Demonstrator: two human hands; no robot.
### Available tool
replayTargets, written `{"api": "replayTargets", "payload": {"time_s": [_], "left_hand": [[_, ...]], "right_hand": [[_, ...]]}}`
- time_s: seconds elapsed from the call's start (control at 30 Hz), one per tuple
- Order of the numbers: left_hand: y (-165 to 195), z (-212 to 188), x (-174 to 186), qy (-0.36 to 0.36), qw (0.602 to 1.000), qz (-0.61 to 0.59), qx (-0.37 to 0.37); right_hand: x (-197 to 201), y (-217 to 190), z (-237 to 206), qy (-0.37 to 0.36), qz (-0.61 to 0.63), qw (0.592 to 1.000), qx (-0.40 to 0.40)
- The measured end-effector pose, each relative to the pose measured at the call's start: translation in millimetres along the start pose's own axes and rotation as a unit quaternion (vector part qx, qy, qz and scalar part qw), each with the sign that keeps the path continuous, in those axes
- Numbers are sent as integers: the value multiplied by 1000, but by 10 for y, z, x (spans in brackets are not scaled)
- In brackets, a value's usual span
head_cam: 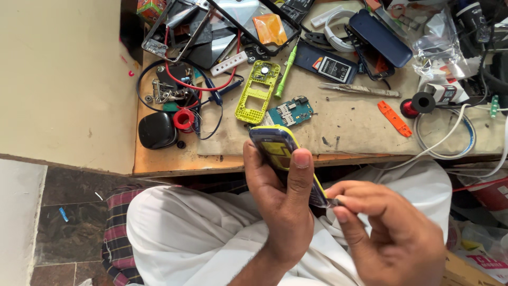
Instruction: The person sits on the floor and disassembles a small feature phone, prying off the back cover, removing the battery and keypad, and separating the housing from the board. They use tweezers to work on the yellow phone housing at the end.
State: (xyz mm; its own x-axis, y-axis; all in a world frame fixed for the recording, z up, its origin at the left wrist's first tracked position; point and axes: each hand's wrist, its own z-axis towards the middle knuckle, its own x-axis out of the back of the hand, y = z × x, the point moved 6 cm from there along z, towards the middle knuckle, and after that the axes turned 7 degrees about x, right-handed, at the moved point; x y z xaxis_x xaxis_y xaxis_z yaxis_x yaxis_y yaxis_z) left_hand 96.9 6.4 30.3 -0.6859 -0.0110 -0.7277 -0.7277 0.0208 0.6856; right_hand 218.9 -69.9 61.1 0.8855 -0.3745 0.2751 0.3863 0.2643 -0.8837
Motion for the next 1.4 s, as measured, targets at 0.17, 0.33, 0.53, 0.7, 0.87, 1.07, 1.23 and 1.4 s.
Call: {"api": "replayTargets", "payload": {"time_s": [0.17, 0.33, 0.53, 0.7, 0.87, 1.07, 1.23, 1.4], "left_hand": [[-15, 4, -1, -23, 998, 47, 21], [-90, 37, -12, -44, 997, 4, 66], [-141, 30, -3, -49, 996, 10, 67], [-189, 74, 4, -43, 994, -52, 83], [-222, 119, -34, -89, 976, -136, 145], [-178, 130, -45, -47, 993, -61, 87], [-161, 159, -81, -58, 995, -18, 85], [-192, 198, -130, -59, 994, 26, 84]], "right_hand": [[74, 271, -7, -64, 148, 982, -101], [137, 393, 87, -166, 183, 961, -127], [174, 307, 91, -177, 88, 978, -70], [56, -60, 39, -74, -97, 992, 37], [2, 129, 109, -99, 151, 973, -147], [50, 10, -3, -54, -34, 998, 30], [132, 389, 180, -126, 161, 968, -143], [193, 369, 225, -129, 126, 977, -115]]}}
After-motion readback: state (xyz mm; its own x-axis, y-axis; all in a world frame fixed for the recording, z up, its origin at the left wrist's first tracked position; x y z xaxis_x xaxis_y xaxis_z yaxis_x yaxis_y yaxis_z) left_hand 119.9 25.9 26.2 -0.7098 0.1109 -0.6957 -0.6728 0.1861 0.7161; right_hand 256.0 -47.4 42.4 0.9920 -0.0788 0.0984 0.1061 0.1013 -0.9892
